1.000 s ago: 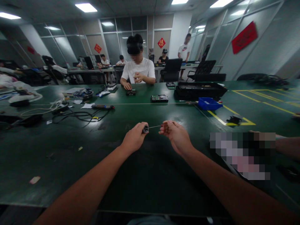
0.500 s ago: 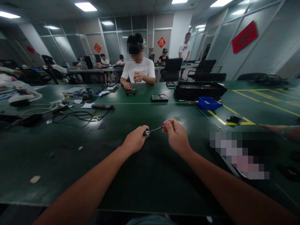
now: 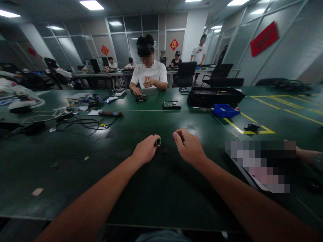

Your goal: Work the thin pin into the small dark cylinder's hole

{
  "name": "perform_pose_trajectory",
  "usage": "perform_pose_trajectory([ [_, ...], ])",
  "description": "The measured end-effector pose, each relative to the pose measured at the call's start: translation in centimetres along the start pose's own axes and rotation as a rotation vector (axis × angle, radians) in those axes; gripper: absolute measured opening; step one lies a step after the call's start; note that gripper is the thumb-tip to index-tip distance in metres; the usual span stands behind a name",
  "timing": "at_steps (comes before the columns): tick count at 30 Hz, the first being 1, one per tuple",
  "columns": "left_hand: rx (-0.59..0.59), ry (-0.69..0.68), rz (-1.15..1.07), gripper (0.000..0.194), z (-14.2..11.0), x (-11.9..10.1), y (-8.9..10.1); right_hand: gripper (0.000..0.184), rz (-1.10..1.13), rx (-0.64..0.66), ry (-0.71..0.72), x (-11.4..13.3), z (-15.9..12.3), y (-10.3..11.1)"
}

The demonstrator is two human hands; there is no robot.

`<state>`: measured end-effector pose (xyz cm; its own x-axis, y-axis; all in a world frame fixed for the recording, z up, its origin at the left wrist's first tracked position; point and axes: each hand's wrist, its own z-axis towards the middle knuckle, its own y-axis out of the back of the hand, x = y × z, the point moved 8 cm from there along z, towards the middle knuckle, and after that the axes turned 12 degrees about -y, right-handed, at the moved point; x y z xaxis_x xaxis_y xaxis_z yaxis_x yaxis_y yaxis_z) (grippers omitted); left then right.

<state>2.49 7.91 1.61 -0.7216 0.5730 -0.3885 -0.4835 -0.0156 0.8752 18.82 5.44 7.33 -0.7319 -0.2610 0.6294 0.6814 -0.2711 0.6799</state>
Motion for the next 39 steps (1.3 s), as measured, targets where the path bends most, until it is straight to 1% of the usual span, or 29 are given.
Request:
perform_pose_trajectory([
  [4,-0.163,0.013,-0.141,0.014,0.0,0.0,1.3,0.03,-0.009,-0.082,0.01,0.2,0.0,1.0],
  [6,-0.211,0.016,-0.181,0.015,-0.1,-0.1,1.7,0.029,-0.009,-0.078,0.022,0.3,0.1,1.0],
  [7,-0.224,0.018,-0.193,0.016,-0.1,-0.1,1.7,0.026,-0.01,-0.054,0.026,0.2,0.2,0.8],
  [10,-0.225,0.02,-0.209,0.017,-0.1,-0.2,1.6,0.019,-0.086,0.062,0.025,-0.2,0.2,-0.7],
  [12,-0.215,0.019,-0.212,0.017,-0.1,-0.1,1.4,0.018,-0.2,0.144,-0.011,-1.0,0.1,-2.1],
  [14,-0.21,0.015,-0.215,0.017,-0.1,0.0,1.2,0.02,-0.294,0.222,-0.068,-1.9,0.0,-3.4],
  [17,-0.205,0.012,-0.214,0.016,-0.1,0.0,1.0,0.025,-0.344,0.264,-0.11,-2.7,-0.1,-4.7],
  [20,-0.194,0.016,-0.207,0.017,-0.1,0.0,0.8,0.022,-0.321,0.292,-0.096,-2.7,0.0,-5.5],
  [23,-0.179,0.021,-0.209,0.016,-0.1,0.1,0.7,0.016,-0.298,0.346,-0.087,-2.7,0.1,-5.9],
  [25,-0.177,0.022,-0.212,0.016,-0.1,0.1,0.6,0.013,-0.279,0.36,-0.076,-2.5,0.1,-5.9],
  [28,-0.181,0.011,-0.215,0.017,0.0,0.2,0.5,0.019,-0.251,0.357,-0.01,-1.9,0.0,-5.9],
  [31,-0.178,0.011,-0.215,0.016,0.0,0.2,0.4,0.022,-0.277,0.373,0.053,-1.5,-0.3,-6.3],
  [36,-0.172,0.021,-0.224,0.016,0.0,0.2,0.4,0.018,-0.273,0.414,0.045,-1.5,-0.4,-6.7],
  [39,-0.174,0.022,-0.231,0.017,-0.1,0.1,0.5,0.018,-0.228,0.424,0.054,-1.0,-0.5,-6.3],
])
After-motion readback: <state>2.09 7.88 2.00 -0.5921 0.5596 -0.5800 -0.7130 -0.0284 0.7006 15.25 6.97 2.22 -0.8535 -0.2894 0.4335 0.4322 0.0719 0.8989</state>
